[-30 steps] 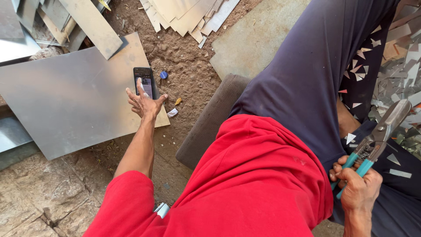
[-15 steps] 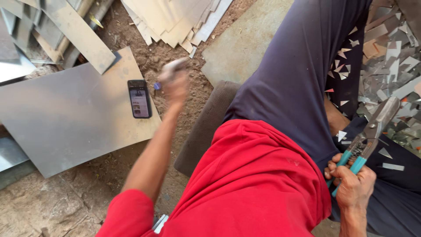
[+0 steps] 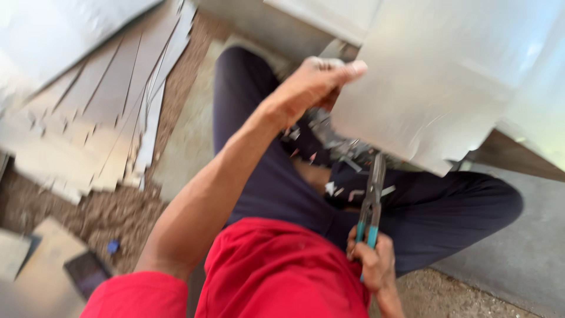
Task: The person cuts a series of rectangular notches into the edges of multiple thin metal sheets using handheld shears.
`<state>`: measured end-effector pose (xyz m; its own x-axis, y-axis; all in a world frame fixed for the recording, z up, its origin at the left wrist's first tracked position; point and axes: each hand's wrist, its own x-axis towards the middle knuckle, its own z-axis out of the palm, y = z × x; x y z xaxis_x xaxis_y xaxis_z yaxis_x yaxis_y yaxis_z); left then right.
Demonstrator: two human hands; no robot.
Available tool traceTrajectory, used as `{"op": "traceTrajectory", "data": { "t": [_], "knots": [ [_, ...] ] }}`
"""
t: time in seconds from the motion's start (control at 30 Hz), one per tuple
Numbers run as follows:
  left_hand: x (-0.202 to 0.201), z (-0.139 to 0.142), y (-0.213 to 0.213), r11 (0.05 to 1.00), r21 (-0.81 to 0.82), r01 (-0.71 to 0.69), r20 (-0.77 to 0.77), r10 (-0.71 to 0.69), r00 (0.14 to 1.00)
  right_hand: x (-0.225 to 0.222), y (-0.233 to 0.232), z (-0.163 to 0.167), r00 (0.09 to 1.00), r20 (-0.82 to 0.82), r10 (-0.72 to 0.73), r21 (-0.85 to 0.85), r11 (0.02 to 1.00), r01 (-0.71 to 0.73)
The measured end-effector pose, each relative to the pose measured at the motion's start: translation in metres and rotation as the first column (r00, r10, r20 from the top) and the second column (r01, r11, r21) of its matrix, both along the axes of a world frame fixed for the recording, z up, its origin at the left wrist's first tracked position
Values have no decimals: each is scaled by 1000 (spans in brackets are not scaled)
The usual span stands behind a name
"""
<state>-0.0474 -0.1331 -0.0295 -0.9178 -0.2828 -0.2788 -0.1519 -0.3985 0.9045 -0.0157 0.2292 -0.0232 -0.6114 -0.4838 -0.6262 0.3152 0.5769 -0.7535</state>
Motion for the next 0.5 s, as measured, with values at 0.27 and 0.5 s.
{"op": "traceTrajectory", "data": {
  "t": [0.27, 0.5],
  "knots": [
    [-54, 79, 96, 755, -412, -511, -336, 395, 855, 0, 11, -18, 963, 177, -201, -11, 978, 207],
    [-30, 42, 178, 994, -5, 107, -39, -107, 994, -2, 27, -35, 959, 212, -186, -153, 963, 221]
  ]
}}
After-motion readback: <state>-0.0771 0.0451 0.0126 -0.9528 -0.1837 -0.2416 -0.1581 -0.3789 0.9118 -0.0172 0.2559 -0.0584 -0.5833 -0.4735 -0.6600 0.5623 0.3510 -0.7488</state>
